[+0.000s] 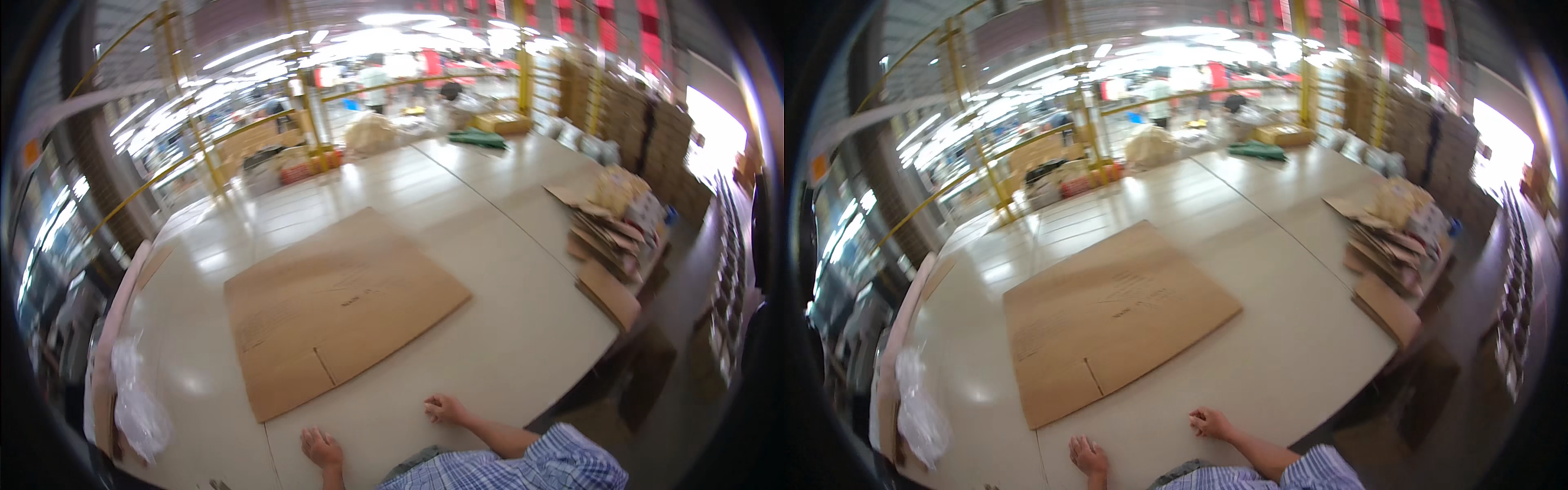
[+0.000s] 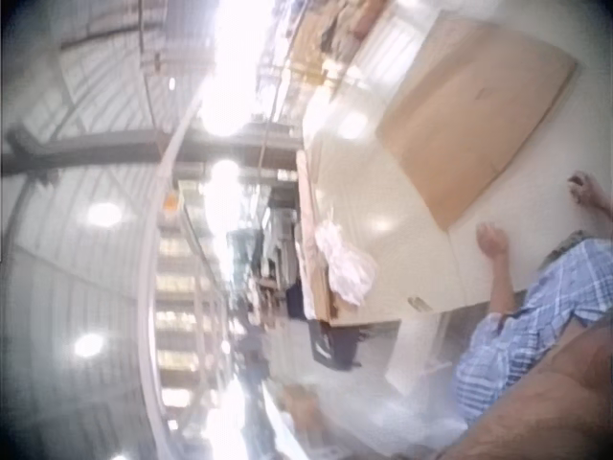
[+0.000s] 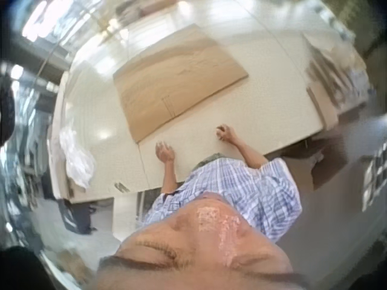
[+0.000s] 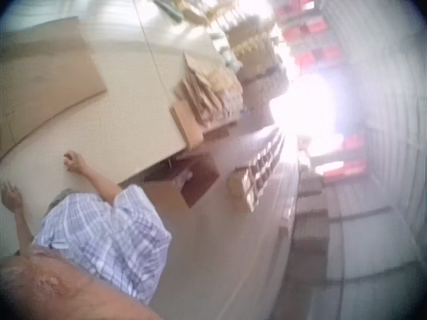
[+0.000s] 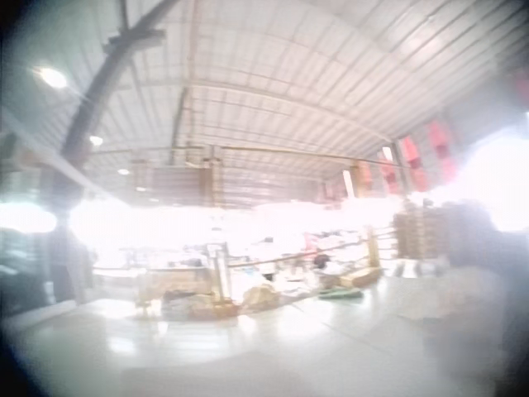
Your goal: The person gathers flat cardboard pieces from a table, walks to a pallet of shrink-wrapped boxes, and places the pieces into the boxes. The person then returns to the table, picks up a large flat cardboard sheet, and folds it into a box shape.
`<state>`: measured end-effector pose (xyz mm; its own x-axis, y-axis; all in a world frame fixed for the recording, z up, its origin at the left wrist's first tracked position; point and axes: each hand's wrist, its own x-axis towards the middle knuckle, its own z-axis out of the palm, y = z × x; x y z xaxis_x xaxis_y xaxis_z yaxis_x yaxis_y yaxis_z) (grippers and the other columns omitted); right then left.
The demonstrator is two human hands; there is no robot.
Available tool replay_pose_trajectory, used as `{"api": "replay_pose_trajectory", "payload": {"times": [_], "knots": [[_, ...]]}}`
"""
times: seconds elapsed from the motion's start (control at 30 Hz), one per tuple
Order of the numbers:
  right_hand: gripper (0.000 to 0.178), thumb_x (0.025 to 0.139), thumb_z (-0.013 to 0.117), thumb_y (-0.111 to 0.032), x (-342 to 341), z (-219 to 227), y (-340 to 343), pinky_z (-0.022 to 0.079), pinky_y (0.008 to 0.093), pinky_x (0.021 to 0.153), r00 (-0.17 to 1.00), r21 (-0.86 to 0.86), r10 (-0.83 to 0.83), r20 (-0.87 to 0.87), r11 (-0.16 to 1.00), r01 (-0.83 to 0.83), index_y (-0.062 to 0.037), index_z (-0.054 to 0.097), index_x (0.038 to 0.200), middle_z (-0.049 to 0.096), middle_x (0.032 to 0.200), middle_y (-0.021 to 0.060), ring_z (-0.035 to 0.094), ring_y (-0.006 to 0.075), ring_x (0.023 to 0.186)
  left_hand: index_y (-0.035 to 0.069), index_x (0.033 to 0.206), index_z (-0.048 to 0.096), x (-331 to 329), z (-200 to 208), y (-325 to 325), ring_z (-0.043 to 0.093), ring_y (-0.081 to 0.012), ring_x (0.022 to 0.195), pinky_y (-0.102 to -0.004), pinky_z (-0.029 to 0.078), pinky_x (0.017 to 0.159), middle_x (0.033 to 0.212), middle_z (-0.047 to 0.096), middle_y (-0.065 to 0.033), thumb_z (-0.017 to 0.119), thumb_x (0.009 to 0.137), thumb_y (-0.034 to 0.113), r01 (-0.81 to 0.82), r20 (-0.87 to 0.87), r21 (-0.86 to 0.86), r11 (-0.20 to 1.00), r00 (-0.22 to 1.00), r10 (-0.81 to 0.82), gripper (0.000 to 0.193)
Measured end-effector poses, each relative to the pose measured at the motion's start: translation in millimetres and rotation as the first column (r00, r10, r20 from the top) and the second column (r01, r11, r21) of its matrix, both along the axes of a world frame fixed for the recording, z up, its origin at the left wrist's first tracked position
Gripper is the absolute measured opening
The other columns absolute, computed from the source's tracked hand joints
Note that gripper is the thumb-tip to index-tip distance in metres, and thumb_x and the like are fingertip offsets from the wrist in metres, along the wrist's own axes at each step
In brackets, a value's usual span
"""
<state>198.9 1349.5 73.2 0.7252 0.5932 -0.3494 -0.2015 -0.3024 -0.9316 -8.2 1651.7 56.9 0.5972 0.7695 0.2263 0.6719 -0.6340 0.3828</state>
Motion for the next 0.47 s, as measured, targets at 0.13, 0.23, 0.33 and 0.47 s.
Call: {"api": "replay_pose_trajectory", "payload": {"times": [0.13, 0.23, 0.33, 0.47], "knots": [[0.030, 0.096, 0.055, -0.022, -3, 1, -5, 0.054, 0.0294, 0.058, 0.998, 0.027, -0.019, 0.058, 0.999, 0.018, 0.0018, 0.057, 0.115, 0.067, 0.087, 0.0077, 0.066, 0.0143, 0.064, 0.008, 0.141, 0.044, 20, 18, 21, 0.023, -0.0335, 0.143, -0.0536, 0.023, 0.111, 0.154, 0.030, -0.0159, 0.050, 0.092, 0.031, -0.001, -0.290, -0.046, 0.999, 0.957, -0.013, 0.054], [0.030, 0.095, 0.055, -0.021, -3, -1, -5, 0.054, 0.0307, 0.060, 0.999, 0.057, -0.006, 0.045, 0.998, 0.004, 0.0026, 0.057, 0.114, 0.066, 0.086, 0.0086, 0.066, 0.0149, 0.066, 0.009, 0.147, 0.033, 34, 35, 53, 0.022, -0.0310, 0.144, -0.0519, 0.026, 0.110, 0.156, 0.024, -0.0141, 0.049, 0.096, 0.033, -0.144, -0.412, -0.060, 0.988, 0.905, 0.106, 0.058], [0.030, 0.095, 0.055, -0.020, -5, -4, -9, 0.054, 0.0321, 0.064, 1.000, 0.106, -0.013, -0.009, 0.994, 0.014, 0.0017, 0.057, 0.115, 0.067, 0.088, 0.0095, 0.067, 0.0159, 0.071, 0.010, 0.147, 0.033, 44, 39, 69, 0.023, -0.0296, 0.144, -0.0516, 0.028, 0.110, 0.156, 0.025, -0.0142, 0.048, 0.097, 0.032, -0.257, -0.458, -0.114, 0.960, 0.871, 0.179, 0.057], [0.030, 0.094, 0.055, -0.020, -9, -3, -35, 0.055, 0.0338, 0.070, 0.997, 0.062, 0.000, 0.082, 0.998, -0.005, 0.0006, 0.057, 0.116, 0.068, 0.091, 0.0101, 0.068, 0.0171, 0.074, 0.013, 0.148, 0.033, 49, 11, 43, 0.025, -0.0305, 0.144, -0.0524, 0.030, 0.110, 0.156, 0.026, -0.0154, 0.049, 0.096, 0.034, -0.164, -0.502, -0.071, 0.984, 0.858, 0.107, 0.058]]}}
